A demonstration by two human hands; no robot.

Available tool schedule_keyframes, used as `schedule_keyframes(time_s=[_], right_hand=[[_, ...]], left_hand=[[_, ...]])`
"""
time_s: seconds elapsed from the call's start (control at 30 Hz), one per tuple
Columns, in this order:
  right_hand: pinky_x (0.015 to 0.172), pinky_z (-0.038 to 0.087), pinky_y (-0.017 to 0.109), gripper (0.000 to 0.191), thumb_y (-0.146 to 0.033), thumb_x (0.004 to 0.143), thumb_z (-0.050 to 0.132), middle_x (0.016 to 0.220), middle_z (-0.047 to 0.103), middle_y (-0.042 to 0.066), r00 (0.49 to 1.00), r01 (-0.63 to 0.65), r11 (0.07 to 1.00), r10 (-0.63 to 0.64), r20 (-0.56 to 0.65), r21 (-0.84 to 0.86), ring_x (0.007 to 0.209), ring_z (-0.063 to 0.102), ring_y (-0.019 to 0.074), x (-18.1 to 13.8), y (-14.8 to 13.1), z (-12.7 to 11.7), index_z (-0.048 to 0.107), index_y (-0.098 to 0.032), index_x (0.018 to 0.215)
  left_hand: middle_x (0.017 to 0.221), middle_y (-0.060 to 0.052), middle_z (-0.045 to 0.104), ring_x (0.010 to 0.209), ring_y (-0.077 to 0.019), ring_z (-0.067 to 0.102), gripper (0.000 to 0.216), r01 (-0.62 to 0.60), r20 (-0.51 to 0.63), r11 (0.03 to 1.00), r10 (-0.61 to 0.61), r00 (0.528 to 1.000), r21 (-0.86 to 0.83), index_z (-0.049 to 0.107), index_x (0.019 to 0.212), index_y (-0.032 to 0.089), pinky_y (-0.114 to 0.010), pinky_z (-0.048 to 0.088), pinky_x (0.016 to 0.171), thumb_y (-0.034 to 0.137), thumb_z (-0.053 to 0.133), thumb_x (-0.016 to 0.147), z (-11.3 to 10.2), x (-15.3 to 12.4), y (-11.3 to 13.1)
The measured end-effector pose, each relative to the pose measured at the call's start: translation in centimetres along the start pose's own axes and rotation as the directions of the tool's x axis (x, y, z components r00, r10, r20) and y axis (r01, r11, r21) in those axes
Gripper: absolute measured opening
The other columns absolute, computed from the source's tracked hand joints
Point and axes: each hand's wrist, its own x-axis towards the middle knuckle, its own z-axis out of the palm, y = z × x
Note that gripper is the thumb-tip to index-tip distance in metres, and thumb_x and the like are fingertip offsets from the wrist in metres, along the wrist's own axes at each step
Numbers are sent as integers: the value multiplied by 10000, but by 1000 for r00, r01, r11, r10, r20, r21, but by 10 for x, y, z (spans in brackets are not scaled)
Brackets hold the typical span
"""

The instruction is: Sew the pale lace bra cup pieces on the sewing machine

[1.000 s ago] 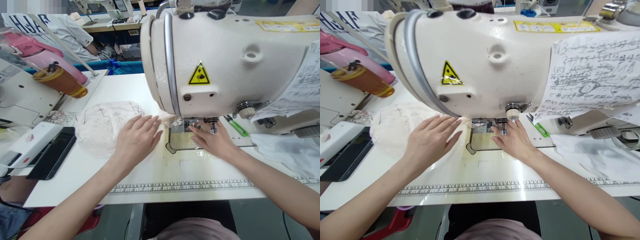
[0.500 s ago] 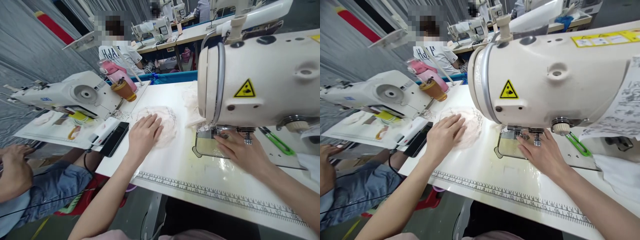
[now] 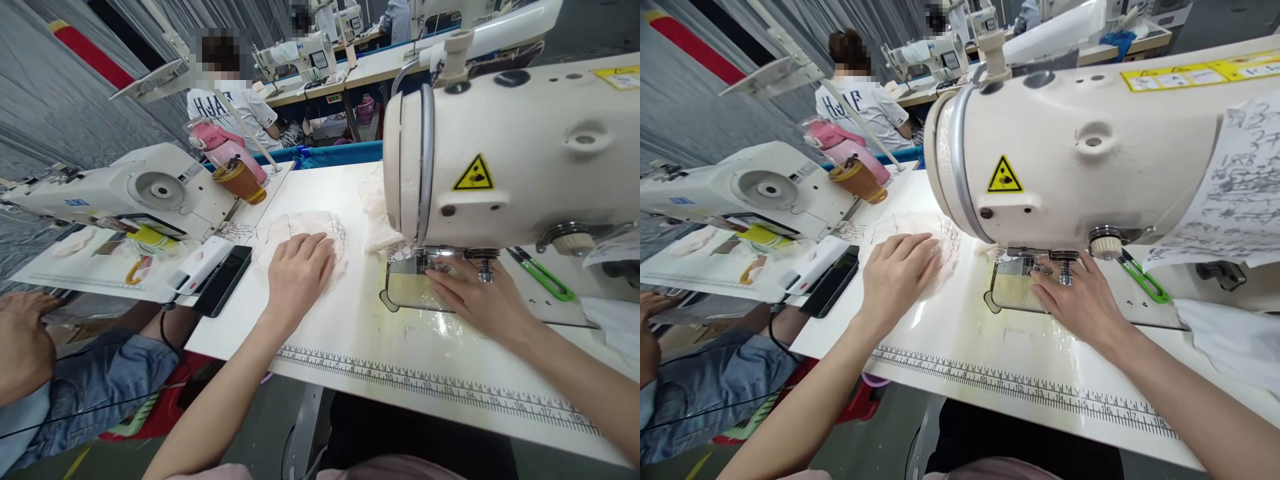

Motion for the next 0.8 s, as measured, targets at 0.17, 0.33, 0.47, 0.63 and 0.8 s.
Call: schedule_keyframes(time_s=[0.17,0.33,0.47,0.63,0.8], right_hand=[[862,397,398,266,-311,1009,452,1134,727,25,999,5,999,-7,-31,-36,838,654,199,0,2,0,700,-230,1064],[829,402,381,215,-320,990,495,1122,722,19,998,11,997,-16,-53,-81,716,605,175,1,2,-1,691,-250,1044],[854,393,396,193,-309,981,506,1135,714,0,999,4,998,-7,-41,-60,696,587,177,2,1,-2,693,-264,997],[879,381,404,198,-301,976,512,1135,717,-8,999,18,998,-20,-38,-63,704,577,176,3,1,-4,702,-250,956],[867,373,380,198,-305,971,523,1053,735,-15,997,25,996,-30,-66,-80,708,553,163,5,2,-5,709,-240,969]], left_hand=[[896,-94,712,774,-252,633,261,49,129,993,-63,990,106,690,869,155,-378,442,639,239,459,957,6,9,8],[878,-37,722,751,-194,653,237,267,103,958,-256,961,-107,703,893,194,-318,412,574,271,485,948,-6,7,4],[909,-8,738,741,-154,670,201,395,132,841,-373,918,-370,720,896,201,-281,471,633,277,534,901,-17,3,-3],[884,5,753,797,-170,688,181,518,228,679,-474,851,-521,744,829,229,-292,522,727,330,595,849,-25,2,-13],[837,-11,748,762,-183,690,196,616,302,541,-559,772,-573,739,838,228,-333,556,731,411,680,798,-23,-2,-18]])
